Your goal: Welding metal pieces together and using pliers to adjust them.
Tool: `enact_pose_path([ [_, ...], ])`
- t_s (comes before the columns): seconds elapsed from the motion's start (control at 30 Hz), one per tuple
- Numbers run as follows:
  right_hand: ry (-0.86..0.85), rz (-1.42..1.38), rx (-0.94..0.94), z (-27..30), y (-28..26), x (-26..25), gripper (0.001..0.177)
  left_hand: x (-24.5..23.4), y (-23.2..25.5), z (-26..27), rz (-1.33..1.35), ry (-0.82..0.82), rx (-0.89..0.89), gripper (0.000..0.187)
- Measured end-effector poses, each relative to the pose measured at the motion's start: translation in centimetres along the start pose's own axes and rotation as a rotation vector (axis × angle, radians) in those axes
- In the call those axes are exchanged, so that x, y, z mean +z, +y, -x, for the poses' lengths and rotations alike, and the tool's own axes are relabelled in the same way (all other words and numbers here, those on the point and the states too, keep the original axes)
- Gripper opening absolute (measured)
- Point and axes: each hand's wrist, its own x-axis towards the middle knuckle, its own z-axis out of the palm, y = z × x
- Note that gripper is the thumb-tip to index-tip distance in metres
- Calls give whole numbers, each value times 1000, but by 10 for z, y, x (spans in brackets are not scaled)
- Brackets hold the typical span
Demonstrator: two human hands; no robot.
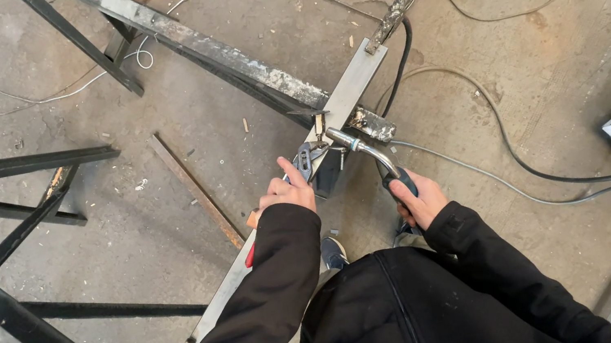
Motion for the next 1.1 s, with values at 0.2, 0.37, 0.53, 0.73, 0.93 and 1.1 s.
enact_pose_path([
  [0.2,-18,-5,-12,-9,17,-4,42,6,1,3,-9,-28,3,77],
  [0.37,-5,-13,6,-9,15,-4,41,16,3,6,-5,-25,8,76],
  [0.53,4,20,11,-7,11,-4,41,14,4,5,-23,-16,-1,74],
  [0.73,19,45,1,-4,8,-1,41,7,2,1,-26,17,-2,78],
  [0.93,42,67,27,3,-2,1,42,13,2,5,-10,-6,-2,76],
  [1.1,50,134,27,3,-7,0,44,32,10,11,-31,4,-31,78],
])
